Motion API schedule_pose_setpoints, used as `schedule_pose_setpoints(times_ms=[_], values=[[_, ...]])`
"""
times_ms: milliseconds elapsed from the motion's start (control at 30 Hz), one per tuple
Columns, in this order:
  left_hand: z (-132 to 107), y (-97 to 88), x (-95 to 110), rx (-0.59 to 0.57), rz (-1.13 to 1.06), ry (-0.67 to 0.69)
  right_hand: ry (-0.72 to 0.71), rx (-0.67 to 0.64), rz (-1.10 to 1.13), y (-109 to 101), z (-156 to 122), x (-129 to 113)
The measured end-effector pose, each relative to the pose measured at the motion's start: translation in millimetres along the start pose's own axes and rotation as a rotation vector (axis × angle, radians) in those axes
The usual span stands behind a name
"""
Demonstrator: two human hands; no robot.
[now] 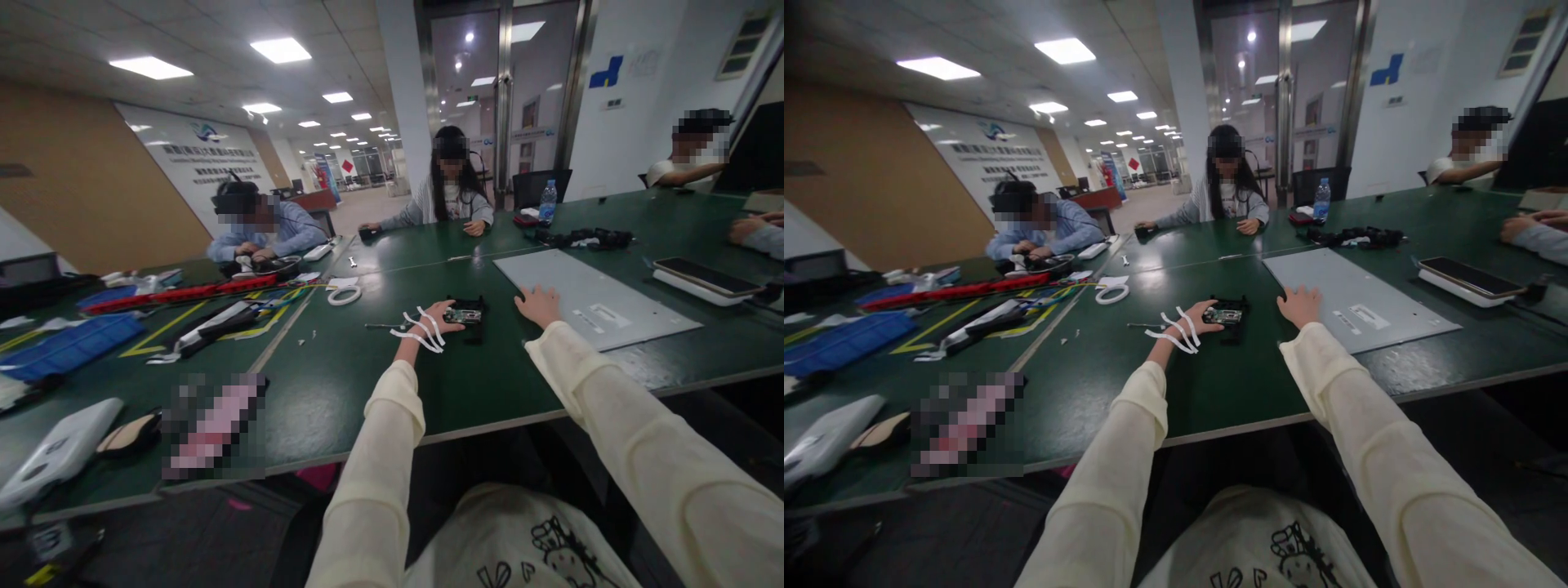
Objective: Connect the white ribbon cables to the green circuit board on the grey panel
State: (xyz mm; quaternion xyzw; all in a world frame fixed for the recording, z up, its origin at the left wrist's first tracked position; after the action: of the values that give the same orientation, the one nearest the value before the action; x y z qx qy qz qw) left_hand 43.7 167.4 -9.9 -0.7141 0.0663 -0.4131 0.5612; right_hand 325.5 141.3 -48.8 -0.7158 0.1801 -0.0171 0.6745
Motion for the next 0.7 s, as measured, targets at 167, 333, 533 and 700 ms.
schedule_pose_setpoints(times_ms=[167, 333, 533, 700], values=[[-7, 0.1, 7, 0.076, 0.164, -0.005, -0.032, -0.006, -0.018, -1, -2, -6], [-14, -3.2, 13, 0.057, 0.294, -0.037, -0.102, -0.038, -0.040, 2, -11, -25], [-36, -19.5, 4, 0.077, 0.264, -0.058, -0.254, -0.056, -0.077, 4, -34, -62], [-64, -51.0, 0, 0.137, 0.160, -0.055, -0.391, -0.110, -0.088, 7, -56, -96]])
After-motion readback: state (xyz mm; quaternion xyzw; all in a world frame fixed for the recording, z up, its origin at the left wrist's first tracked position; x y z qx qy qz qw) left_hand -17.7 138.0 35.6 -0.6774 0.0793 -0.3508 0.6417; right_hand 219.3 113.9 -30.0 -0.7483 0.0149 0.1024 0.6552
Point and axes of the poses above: each hand's wrist, its own z-axis towards the middle knuckle, its own y-axis out of the palm, x = y × z, the point moved 10 cm from there along z, towards the middle knuckle, and after that the axes turned 14 degrees about -x, right-handed, at the moved point
